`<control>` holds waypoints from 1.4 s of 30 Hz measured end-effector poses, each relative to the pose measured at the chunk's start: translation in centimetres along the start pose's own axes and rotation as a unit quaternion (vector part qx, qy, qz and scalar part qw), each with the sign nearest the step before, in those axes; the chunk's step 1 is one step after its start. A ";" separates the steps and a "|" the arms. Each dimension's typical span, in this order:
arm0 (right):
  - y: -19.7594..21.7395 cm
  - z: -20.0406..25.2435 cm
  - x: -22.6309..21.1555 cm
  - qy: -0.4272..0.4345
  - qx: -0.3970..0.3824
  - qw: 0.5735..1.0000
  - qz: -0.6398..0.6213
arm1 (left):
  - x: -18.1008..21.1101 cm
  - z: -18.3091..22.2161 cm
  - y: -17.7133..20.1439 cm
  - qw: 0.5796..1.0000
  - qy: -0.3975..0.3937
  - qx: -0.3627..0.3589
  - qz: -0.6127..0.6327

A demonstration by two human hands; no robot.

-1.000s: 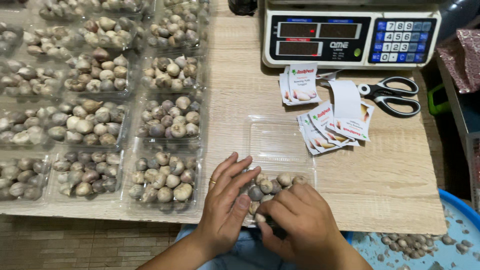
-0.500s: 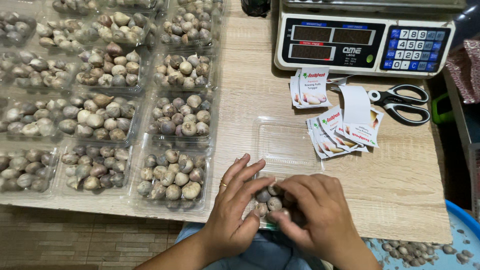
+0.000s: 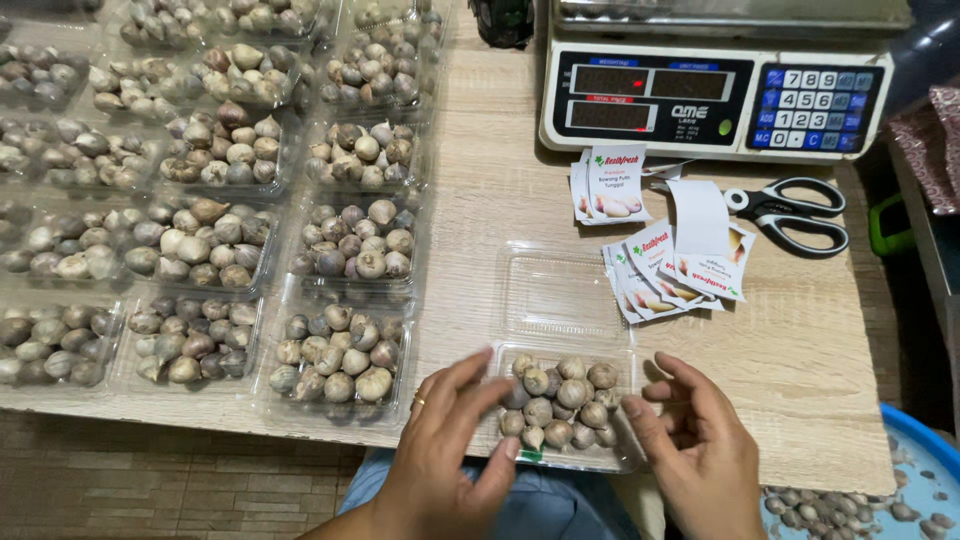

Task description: The person picks small brown mushrooms from a blue basin and places them into clear plastic trays. The filled trays are placed on a digital scale, then set aside with other completed trays. The person repeats this process throughout the clip.

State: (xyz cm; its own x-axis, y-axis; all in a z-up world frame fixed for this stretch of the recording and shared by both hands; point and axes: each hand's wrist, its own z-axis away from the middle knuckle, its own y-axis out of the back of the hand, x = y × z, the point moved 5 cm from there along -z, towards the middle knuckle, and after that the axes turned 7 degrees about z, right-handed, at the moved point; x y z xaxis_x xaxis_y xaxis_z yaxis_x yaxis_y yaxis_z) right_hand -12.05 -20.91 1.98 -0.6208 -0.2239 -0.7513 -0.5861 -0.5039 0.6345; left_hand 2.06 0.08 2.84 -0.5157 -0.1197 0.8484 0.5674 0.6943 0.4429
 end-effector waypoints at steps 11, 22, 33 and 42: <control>-1.5 -1.6 -1.9 0.066 -0.072 0.992 0.084 | -5.4 1.1 -2.3 0.926 0.263 -0.012 0.272; 0.2 -0.8 1.6 -0.011 -0.111 0.969 -0.222 | -5.2 1.3 -0.9 0.872 0.313 -0.062 0.372; 11.2 -12.5 -8.3 0.185 -0.008 0.947 -0.261 | 5.0 -20.1 -3.0 0.948 0.145 -0.087 0.271; 15.2 -33.2 -10.6 0.138 0.052 0.956 -0.252 | 4.2 -40.0 -13.2 0.962 0.226 -0.032 0.148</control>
